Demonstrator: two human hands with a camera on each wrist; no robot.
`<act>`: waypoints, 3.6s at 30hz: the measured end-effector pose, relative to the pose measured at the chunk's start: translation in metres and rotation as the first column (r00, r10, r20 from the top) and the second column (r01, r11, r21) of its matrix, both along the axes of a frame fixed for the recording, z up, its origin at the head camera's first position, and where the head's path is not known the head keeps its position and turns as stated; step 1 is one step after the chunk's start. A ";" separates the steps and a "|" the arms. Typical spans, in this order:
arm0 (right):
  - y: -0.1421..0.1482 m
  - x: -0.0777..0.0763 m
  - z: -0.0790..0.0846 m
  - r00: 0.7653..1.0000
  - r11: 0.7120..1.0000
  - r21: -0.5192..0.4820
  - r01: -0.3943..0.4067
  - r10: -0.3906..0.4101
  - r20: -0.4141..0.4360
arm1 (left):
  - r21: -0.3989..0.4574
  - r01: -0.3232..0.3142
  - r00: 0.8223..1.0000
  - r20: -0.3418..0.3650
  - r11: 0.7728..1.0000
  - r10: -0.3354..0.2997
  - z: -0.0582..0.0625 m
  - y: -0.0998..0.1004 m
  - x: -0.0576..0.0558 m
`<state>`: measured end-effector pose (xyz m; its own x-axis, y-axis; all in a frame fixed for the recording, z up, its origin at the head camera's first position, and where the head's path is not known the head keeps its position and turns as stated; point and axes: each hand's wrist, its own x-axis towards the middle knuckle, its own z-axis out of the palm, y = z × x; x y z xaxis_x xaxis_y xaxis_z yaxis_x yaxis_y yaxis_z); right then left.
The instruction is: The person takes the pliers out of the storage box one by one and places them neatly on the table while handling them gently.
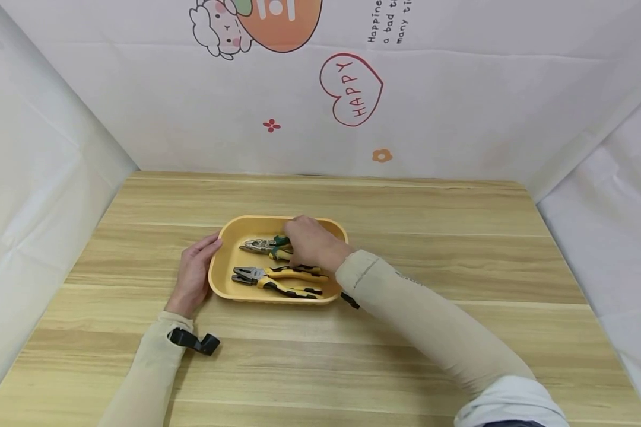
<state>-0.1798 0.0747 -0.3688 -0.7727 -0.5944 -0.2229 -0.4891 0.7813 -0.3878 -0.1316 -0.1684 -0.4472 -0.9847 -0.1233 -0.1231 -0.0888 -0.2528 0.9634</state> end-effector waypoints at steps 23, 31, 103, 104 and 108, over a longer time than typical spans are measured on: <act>0.003 -0.003 -0.001 0.990 0.995 0.024 0.094 -0.096 0.107 | 0.015 -0.008 1.000 0.015 1.000 0.007 -0.001 0.000 0.001; 0.006 -0.004 -0.001 0.990 0.995 0.004 0.100 -0.100 0.101 | 0.012 -0.001 1.000 0.009 1.000 0.001 0.000 0.000 0.000; 0.012 -0.001 -0.008 0.992 0.983 -0.138 0.121 -0.116 0.046 | 0.023 -0.010 1.000 -0.001 1.000 0.010 0.001 0.001 0.002; 0.012 -0.001 -0.008 0.992 0.982 -0.141 0.124 -0.118 0.046 | 0.023 -0.009 1.000 -0.002 1.000 0.009 0.001 0.001 0.002; 0.015 0.000 -0.007 0.991 0.978 -0.161 0.134 -0.128 0.046 | 0.024 -0.008 1.000 -0.004 1.000 0.008 0.000 0.000 0.002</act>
